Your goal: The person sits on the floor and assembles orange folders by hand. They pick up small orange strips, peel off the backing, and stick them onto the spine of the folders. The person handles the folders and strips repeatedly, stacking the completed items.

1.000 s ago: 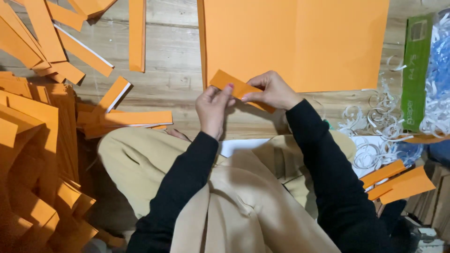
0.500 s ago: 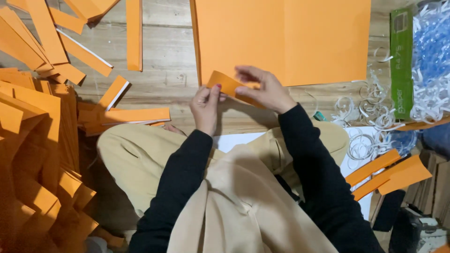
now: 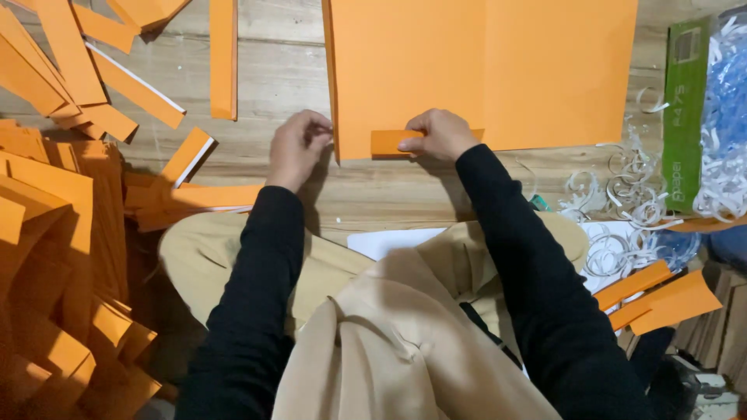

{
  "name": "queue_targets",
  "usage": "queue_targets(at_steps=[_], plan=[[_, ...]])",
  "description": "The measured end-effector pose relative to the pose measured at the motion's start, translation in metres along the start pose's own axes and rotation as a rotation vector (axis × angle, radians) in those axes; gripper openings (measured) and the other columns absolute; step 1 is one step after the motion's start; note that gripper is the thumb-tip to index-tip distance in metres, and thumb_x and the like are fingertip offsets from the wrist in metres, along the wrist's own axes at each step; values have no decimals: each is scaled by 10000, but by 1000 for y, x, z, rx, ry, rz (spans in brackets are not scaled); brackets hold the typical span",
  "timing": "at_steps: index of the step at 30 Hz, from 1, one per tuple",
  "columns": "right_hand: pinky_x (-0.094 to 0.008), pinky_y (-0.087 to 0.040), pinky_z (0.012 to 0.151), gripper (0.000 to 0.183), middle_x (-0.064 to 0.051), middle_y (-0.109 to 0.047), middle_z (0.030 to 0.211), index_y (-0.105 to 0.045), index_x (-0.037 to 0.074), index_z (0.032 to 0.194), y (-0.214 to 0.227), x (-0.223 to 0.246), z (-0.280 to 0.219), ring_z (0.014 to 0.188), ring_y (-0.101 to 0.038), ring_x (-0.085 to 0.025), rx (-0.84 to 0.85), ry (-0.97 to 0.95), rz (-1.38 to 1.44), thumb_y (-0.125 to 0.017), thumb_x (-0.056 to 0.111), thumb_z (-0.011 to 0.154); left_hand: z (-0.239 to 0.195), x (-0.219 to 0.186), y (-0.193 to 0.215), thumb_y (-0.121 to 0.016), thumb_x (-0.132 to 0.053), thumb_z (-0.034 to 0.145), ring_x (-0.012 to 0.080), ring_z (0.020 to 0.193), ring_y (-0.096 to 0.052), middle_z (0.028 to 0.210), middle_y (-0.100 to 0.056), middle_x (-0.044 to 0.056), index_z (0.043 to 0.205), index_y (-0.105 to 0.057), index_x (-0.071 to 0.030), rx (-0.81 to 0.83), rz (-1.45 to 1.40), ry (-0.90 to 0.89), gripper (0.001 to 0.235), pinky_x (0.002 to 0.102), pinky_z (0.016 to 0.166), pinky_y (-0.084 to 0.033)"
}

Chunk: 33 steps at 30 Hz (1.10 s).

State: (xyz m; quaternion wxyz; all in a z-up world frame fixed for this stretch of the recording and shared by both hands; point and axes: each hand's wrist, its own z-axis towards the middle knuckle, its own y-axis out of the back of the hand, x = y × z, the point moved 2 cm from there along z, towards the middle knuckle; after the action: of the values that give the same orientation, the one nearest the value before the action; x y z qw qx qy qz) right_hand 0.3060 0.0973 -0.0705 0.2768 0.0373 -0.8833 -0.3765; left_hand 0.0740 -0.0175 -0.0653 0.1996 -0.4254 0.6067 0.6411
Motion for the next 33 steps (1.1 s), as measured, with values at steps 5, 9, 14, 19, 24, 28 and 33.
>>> queue_targets(at_steps=[5, 9, 14, 19, 24, 28, 33], plan=[[-320, -472, 725, 160, 143, -608, 540, -668, 313, 728, -13, 9, 23, 747, -638, -203, 112, 3, -33, -694, 465, 684, 11, 8, -31, -725, -72, 712, 150, 695, -628, 765, -573, -29, 857, -602, -191, 202, -55, -35, 224, 297, 685, -485], [-331, -469, 754, 141, 141, -610, 537, -669, 322, 737, -13, 17, 19, 773, -631, -204, 146, -6, -59, -678, 455, 693, 10, 8, -33, -739, -57, 693, 130, 693, -609, 791, -541, -21, 885, -595, -178, 219, -129, 6, 268, 261, 670, -486], [-326, -467, 754, 147, 147, -610, 538, -671, 324, 747, -14, 14, 20, 770, -628, -199, 150, -22, -63, -674, 462, 696, 10, 3, -31, -757, -26, 660, 145, 703, -593, 805, -515, 11, 903, -589, -140, 224, -169, 11, 316, 257, 656, -492], [-324, -467, 765, 145, 130, -616, 543, -679, 293, 750, -11, 17, 16, 778, -630, -208, 152, -15, -50, -670, 433, 711, 9, -1, -29, -751, -26, 671, 141, 709, -584, 809, -500, 17, 924, -583, -127, 230, -164, 3, 320, 235, 630, -496], [-320, -467, 754, 144, 133, -610, 531, -679, 293, 749, -16, 17, 17, 758, -629, -207, 133, -23, -80, -670, 430, 704, 6, -5, -28, -756, -49, 664, 153, 724, -579, 819, -492, 7, 934, -578, -141, 236, -97, 11, 336, 281, 671, -493], [-309, -466, 737, 144, 142, -596, 512, -677, 305, 721, -19, 15, 19, 721, -630, -191, 112, -30, -61, -674, 447, 696, 5, -13, -24, -763, -69, 658, 168, 744, -576, 830, -478, -1, 949, -567, -149, 237, -48, 9, 360, 319, 695, -480], [-323, -479, 705, 151, 110, -605, 522, -682, 282, 686, -21, 17, 18, 695, -628, -239, 75, -30, -76, -680, 432, 676, 4, -18, -24, -770, -91, 654, 188, 768, -574, 838, -471, -3, 959, -563, -158, 241, -8, 4, 374, 344, 714, -473]])
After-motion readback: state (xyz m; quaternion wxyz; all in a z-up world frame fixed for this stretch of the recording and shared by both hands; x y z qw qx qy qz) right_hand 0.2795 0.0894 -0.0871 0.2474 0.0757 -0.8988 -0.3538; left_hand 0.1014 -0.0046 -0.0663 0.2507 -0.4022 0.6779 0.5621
